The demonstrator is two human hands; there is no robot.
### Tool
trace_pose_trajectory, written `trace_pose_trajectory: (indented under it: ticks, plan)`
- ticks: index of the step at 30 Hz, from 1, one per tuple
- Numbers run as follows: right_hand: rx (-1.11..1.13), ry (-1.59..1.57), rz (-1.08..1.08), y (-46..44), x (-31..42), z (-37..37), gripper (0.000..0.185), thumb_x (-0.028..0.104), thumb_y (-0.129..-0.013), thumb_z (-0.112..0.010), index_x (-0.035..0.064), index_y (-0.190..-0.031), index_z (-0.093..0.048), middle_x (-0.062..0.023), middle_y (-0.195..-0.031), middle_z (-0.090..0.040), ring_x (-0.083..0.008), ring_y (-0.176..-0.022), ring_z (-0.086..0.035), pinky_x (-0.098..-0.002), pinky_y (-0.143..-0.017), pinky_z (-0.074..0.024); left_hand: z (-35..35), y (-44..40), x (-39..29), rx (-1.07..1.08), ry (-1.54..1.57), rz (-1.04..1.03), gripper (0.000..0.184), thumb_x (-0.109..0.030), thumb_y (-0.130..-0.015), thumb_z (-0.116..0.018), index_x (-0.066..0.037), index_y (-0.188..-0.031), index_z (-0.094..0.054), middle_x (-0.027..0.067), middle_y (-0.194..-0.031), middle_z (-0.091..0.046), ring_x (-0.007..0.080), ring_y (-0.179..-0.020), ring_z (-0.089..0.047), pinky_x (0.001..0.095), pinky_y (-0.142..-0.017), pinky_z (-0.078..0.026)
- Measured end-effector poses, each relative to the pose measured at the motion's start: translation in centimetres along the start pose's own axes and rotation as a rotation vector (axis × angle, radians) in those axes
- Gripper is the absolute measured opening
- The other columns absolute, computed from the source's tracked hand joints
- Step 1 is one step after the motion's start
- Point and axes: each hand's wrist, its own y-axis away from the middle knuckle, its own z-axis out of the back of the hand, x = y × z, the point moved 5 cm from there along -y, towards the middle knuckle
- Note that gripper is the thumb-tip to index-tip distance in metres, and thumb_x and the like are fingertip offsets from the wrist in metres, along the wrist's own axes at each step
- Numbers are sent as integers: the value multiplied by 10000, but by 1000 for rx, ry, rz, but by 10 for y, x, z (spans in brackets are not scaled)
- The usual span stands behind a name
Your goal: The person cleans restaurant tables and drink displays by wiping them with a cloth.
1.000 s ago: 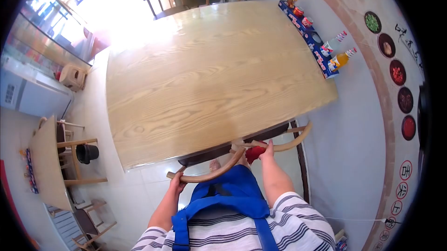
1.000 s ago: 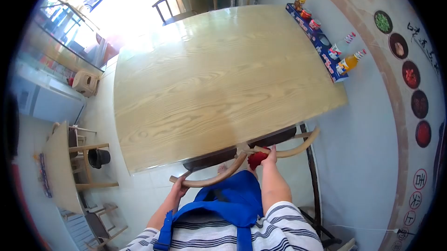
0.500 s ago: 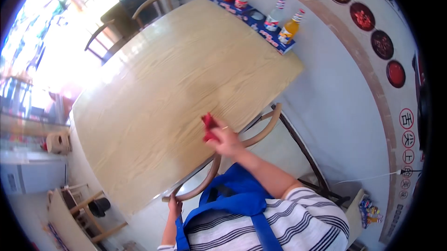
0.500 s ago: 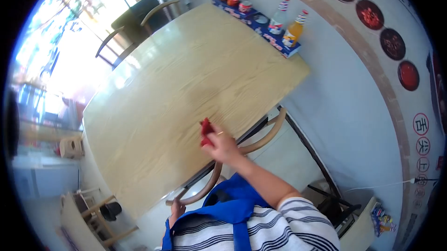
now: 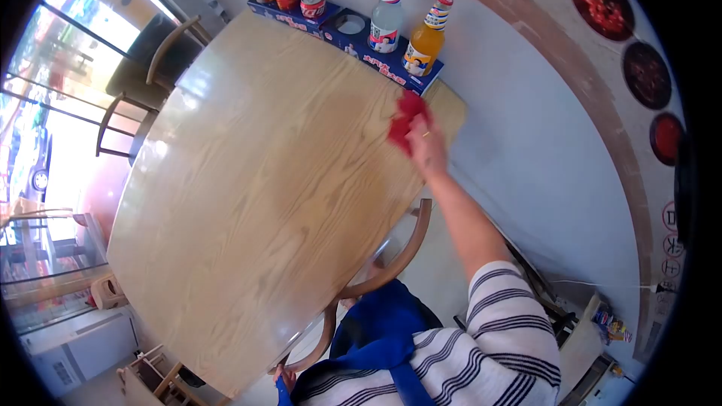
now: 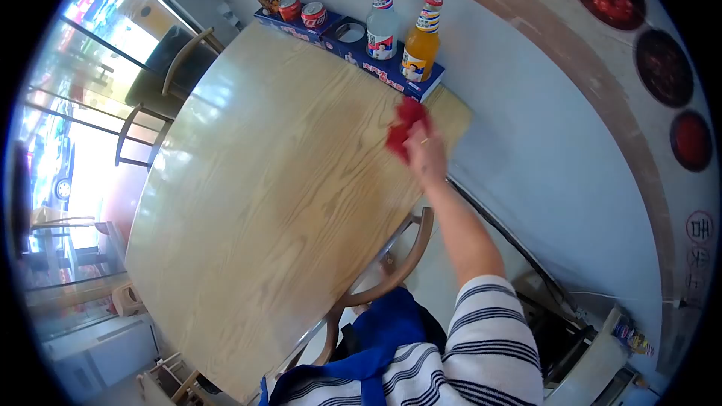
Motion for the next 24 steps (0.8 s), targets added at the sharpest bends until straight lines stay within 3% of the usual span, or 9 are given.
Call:
trace_pose_trajectory:
  ticks: [2,4,6,9,12,15,20,24]
  plan:
    - [-96,306,32,-24,-74,-17,249,154,-851,-502,-5,-1027,-578,-168,-992,-604,-350,-957,-535,-434,-829,-416,0,5,-10,-34,-40,-21,448,-240,-762,-616,6,-1099,-450,161,-1005,-389,276,-921,-352,393,-782,-277]
    - [-116,414,53,-51,-88,-22,262,171,-864,-487,-7,-1030,-585,-181,-1031,-598,-366,-1017,-518,-437,-875,-402,2,11,-22,-91,-98,-47,471,-225,-761,-611,18,-1126,-438,182,-1058,-380,298,-978,-342,407,-829,-269]
    - [-179,457,-165,-52,-94,-25,290,181,-868,-479,-23,-1044,-586,-197,-1116,-570,-398,-1112,-460,-463,-957,-347,13,20,-32,-186,-218,-97,495,-209,-760,-605,31,-1154,-425,203,-1110,-371,321,-1035,-332,420,-876,-261]
    - [-174,293,-106,-29,-59,-29,305,186,-875,-475,-37,-1051,-585,-199,-1165,-546,-412,-1138,-441,-484,-988,-320,19,48,-59,-441,-474,-280,532,-185,-758,-598,50,-1195,-407,234,-1189,-358,355,-1120,-317,440,-946,-249]
    - [-53,150,-30,20,37,-30,299,173,-848,-518,-55,-1029,-586,-198,-1186,-530,-421,-1102,-460,-509,-977,-326,-19,111,-132,-570,-573,-671,570,-161,-756,-590,69,-1237,-389,265,-1267,-344,388,-1206,-302,459,-1016,-237]
    - [168,-62,129,63,113,-56,420,239,-815,-571,-21,-1143,-539,-187,-1266,-471,-416,-1143,-432,-518,-979,-312,-89,132,-211,-413,-501,-1030,516,-117,-799,-541,70,-1250,-376,267,-1312,-306,393,-1234,-290,438,-1040,-222]
    - [154,66,66,2,137,-93,558,391,-809,-548,53,-1247,-475,-160,-1350,-387,-398,-1215,-367,-480,-1020,-278,-214,134,-334,-166,-459,-1490,528,-97,-824,-544,36,-1290,-334,267,-1348,-267,406,-1250,-277,436,-1037,-244]
    - [131,142,76,-91,118,-159,575,402,-821,-521,42,-1264,-448,-172,-1365,-358,-402,-1224,-352,-457,-1034,-266,-278,122,-396,-128,-458,-1425,541,-135,-851,-503,52,-1313,-293,265,-1383,-229,415,-1267,-258,455,-1046,-234]
